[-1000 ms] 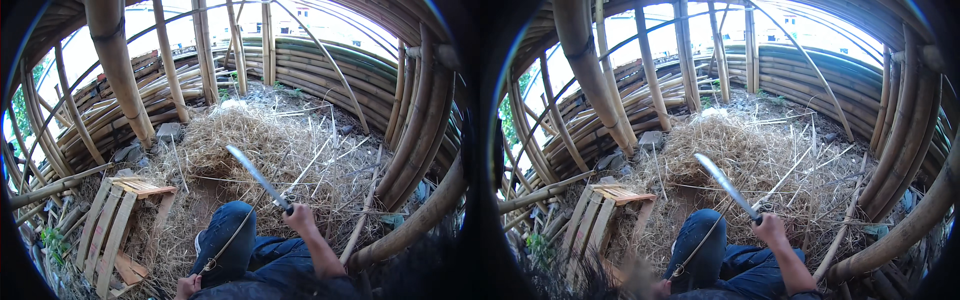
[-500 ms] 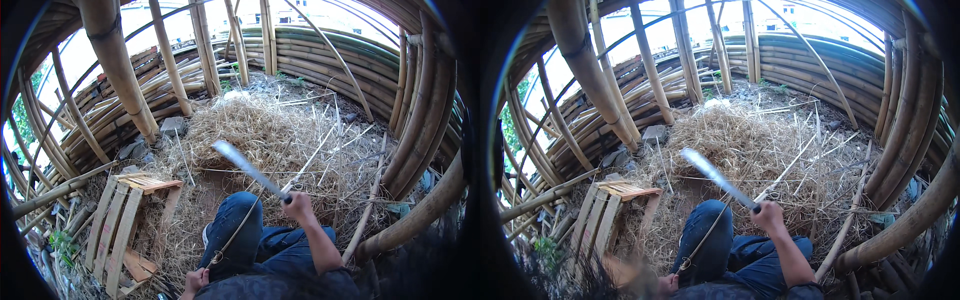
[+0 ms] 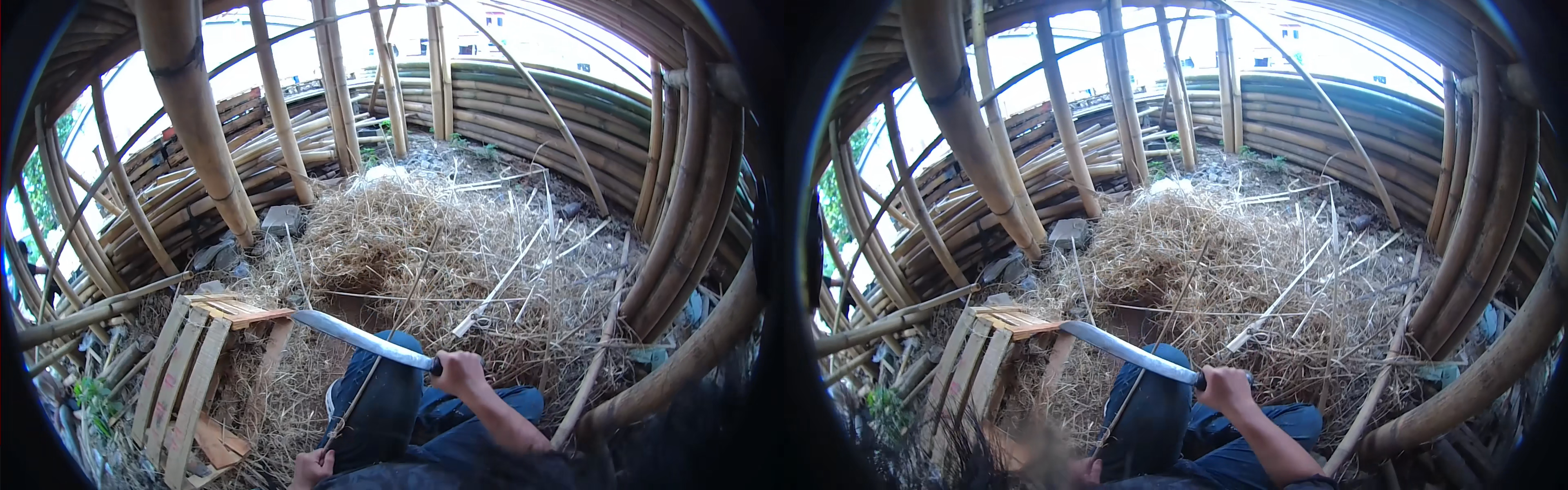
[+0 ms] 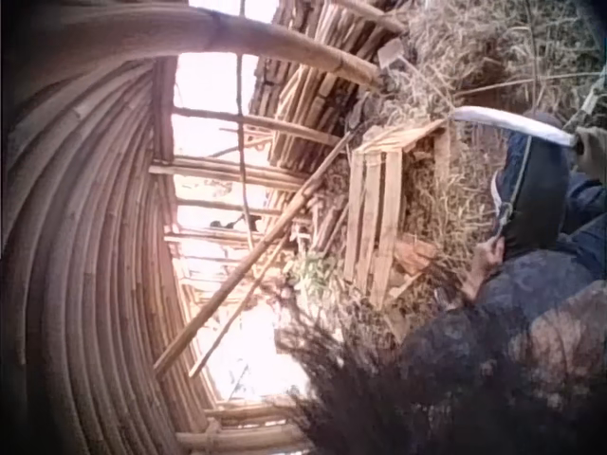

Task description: The person holds a bamboo strip and repeatedly shaves it down using a machete, peeling off loose fibers with their hands.

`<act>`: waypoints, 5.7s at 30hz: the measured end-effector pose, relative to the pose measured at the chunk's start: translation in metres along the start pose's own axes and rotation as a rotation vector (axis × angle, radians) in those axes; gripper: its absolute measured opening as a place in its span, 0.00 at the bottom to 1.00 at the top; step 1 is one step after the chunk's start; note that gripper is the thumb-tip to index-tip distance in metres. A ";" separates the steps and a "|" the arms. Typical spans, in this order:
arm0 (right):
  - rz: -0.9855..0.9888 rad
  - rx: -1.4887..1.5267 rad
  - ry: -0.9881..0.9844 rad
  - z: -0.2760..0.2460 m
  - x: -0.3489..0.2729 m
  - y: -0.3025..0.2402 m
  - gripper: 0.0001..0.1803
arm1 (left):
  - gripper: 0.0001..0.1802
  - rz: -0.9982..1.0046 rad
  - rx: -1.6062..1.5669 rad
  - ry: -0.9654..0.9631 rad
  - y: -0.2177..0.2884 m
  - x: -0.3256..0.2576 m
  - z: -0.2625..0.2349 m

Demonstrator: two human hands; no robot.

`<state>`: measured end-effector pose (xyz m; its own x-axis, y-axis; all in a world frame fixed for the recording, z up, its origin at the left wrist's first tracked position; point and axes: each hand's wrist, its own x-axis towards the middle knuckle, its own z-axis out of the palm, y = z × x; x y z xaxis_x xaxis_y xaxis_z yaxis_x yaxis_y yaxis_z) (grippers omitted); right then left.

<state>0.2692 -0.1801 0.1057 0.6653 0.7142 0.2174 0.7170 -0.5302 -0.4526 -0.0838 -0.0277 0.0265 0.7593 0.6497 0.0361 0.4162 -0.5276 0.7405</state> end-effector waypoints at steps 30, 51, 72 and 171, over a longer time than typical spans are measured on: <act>0.416 0.110 -0.164 -0.072 -0.009 0.038 0.15 | 0.18 0.048 0.456 -0.041 -0.017 -0.044 -0.009; 0.373 -0.079 -0.039 -0.084 -0.027 0.054 0.13 | 0.18 0.072 0.551 0.068 -0.023 -0.037 -0.002; 0.313 -0.245 0.099 -0.079 -0.016 0.097 0.12 | 0.19 0.108 0.555 -0.005 -0.038 -0.034 -0.002; 0.335 -0.052 0.195 -0.066 -0.020 0.120 0.33 | 0.20 -0.427 -0.376 -0.393 -0.036 -0.013 -0.032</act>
<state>0.3557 -0.2886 0.1043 0.8877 0.4003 0.2277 0.4599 -0.7452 -0.4828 -0.1246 -0.0001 0.0211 0.7219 0.4742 -0.5040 0.5716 0.0018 0.8205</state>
